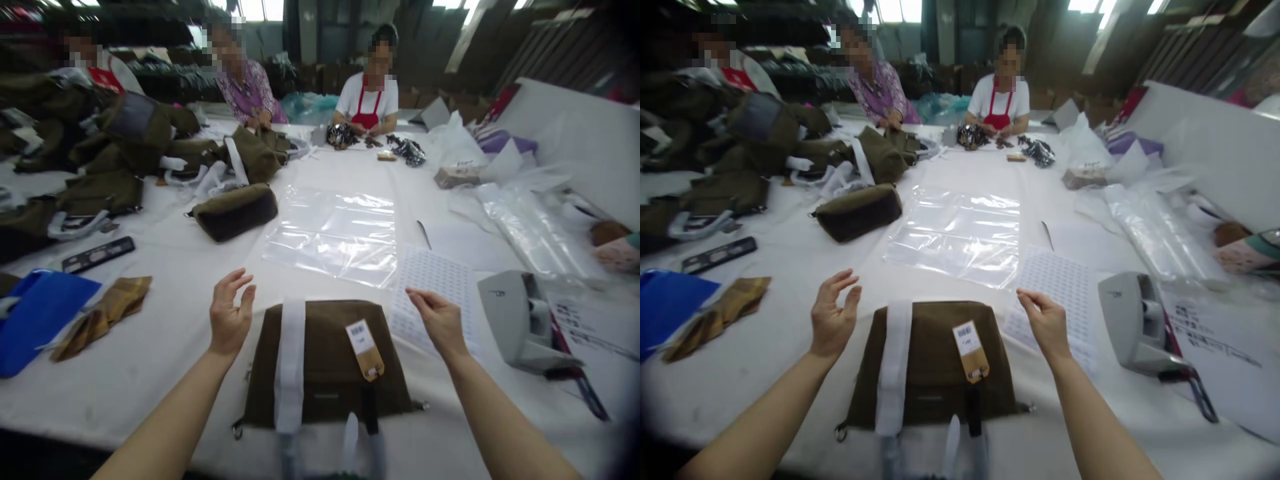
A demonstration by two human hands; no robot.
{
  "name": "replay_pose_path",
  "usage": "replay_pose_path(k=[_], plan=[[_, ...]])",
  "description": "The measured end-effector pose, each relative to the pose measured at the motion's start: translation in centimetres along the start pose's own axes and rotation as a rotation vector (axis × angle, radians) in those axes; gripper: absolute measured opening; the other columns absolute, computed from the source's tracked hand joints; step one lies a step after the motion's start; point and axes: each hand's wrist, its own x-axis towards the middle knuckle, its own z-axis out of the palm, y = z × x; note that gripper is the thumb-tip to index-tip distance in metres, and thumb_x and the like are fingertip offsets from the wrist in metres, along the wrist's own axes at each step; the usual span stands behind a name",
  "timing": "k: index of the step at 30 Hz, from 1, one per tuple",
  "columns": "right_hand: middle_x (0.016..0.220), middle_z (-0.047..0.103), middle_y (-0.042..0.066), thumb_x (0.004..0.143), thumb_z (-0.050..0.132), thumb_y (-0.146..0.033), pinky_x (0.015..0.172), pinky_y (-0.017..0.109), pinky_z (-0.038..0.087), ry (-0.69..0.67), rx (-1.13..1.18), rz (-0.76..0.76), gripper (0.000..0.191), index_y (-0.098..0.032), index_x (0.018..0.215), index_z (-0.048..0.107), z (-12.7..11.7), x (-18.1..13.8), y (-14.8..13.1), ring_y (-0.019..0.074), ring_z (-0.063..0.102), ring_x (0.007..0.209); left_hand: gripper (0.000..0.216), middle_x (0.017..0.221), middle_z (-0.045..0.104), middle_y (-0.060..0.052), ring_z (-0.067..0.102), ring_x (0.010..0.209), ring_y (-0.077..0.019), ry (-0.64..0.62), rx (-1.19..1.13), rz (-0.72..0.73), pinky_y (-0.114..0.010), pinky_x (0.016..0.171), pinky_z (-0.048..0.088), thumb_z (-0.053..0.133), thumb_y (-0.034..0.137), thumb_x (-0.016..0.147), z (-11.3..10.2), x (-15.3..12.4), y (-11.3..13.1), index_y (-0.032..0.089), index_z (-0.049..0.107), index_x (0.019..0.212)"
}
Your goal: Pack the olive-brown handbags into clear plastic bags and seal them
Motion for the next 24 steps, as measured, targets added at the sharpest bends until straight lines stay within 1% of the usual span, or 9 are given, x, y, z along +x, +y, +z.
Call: replay_pose_path(k=[2,6,10,13,15,17,19,21,24], plan=[[0.088,0.070,0.007,0.070,0.066,-0.047,0.092,0.046,0.043,-0.104,-0.058,0.011,0.031,-0.019,0.082,0.070,1.8,1.8,0.5,0.0263,0.062,0.090,0.022,0.103,0.061,-0.007,0.055,0.100,-0.0188,-0.136,0.053,-0.065,-0.035,0.092,0.043,0.048,0.033,0.088,2.7,2.7,-2.0,0.017,0.061,0.096],[0.097,0.068,0.007,0.073,0.060,-0.046,0.091,0.043,0.045,-0.281,-0.075,-0.127,0.027,-0.021,0.081,0.069,7.5,5.8,0.1,0.0257,0.061,0.094,0.024,0.099,0.064,-0.005,0.057,0.094,-0.0166,-0.624,0.117,-0.131,-0.029,0.087,0.043,0.046,0.032,0.088,9.8,7.6,-4.9,0.020,0.062,0.100],[0.118,0.060,0.008,0.082,0.050,-0.042,0.098,0.041,0.040,-0.527,-0.366,-0.317,0.040,-0.023,0.116,0.060,12.5,9.0,1.7,0.0251,0.053,0.111,0.015,0.081,0.067,-0.002,0.061,0.083,-0.0200,-0.866,0.156,-0.038,-0.025,0.071,0.046,0.075,0.027,0.060,16.6,11.0,-6.5,0.021,0.069,0.074],[0.106,0.062,0.010,0.074,0.060,-0.047,0.089,0.045,0.042,-0.712,-0.665,-0.464,0.049,-0.027,0.118,0.058,14.4,10.8,4.0,0.0292,0.056,0.100,0.010,0.074,0.068,-0.004,0.062,0.074,-0.0216,-1.019,0.233,0.008,-0.026,0.062,0.045,0.074,0.027,0.059,19.7,12.5,-7.3,0.020,0.070,0.066],[0.094,0.063,0.008,0.068,0.067,-0.040,0.085,0.047,0.042,-0.720,-0.767,-0.523,0.044,-0.030,0.110,0.062,14.6,11.5,4.4,0.0286,0.057,0.090,0.010,0.073,0.068,-0.006,0.063,0.071,-0.0224,-1.088,0.273,0.038,-0.028,0.061,0.044,0.066,0.029,0.069,20.3,13.2,-7.3,0.019,0.070,0.068],[0.086,0.061,0.005,0.068,0.065,-0.025,0.089,0.047,0.038,-0.646,-0.790,-0.598,0.022,-0.028,0.089,0.067,14.3,12.0,3.3,0.0260,0.055,0.089,0.020,0.076,0.068,-0.009,0.063,0.075,-0.0238,-1.126,0.293,0.074,-0.030,0.065,0.045,0.055,0.031,0.078,19.9,14.1,-6.6,0.018,0.069,0.072],[0.092,0.060,0.005,0.068,0.058,-0.012,0.097,0.048,0.031,-0.600,-0.759,-0.747,0.012,-0.022,0.074,0.062,13.6,12.7,1.2,0.0259,0.052,0.099,0.034,0.082,0.068,-0.010,0.063,0.080,-0.0242,-1.127,0.294,0.107,-0.032,0.070,0.045,0.041,0.035,0.086,18.9,15.1,-5.5,0.017,0.068,0.076],[0.096,0.059,0.006,0.069,0.050,-0.006,0.098,0.044,0.030,-0.646,-0.725,-0.891,0.016,-0.019,0.073,0.057,12.8,13.3,-1.1,0.0243,0.051,0.103,0.043,0.088,0.066,-0.011,0.062,0.084,-0.0248,-1.103,0.288,0.125,-0.034,0.073,0.045,0.033,0.043,0.089,17.5,15.8,-4.2,0.017,0.065,0.082],[0.080,0.060,0.002,0.075,0.040,-0.003,0.073,0.031,0.043,-0.709,-0.801,-0.872,0.022,-0.020,0.076,0.053,11.4,14.0,-3.4,0.0177,0.057,0.076,0.043,0.096,0.064,-0.011,0.060,0.089,-0.0289,-1.040,0.313,0.224,-0.038,0.076,0.046,0.055,0.055,0.074,14.9,15.9,-2.5,0.017,0.060,0.092]])
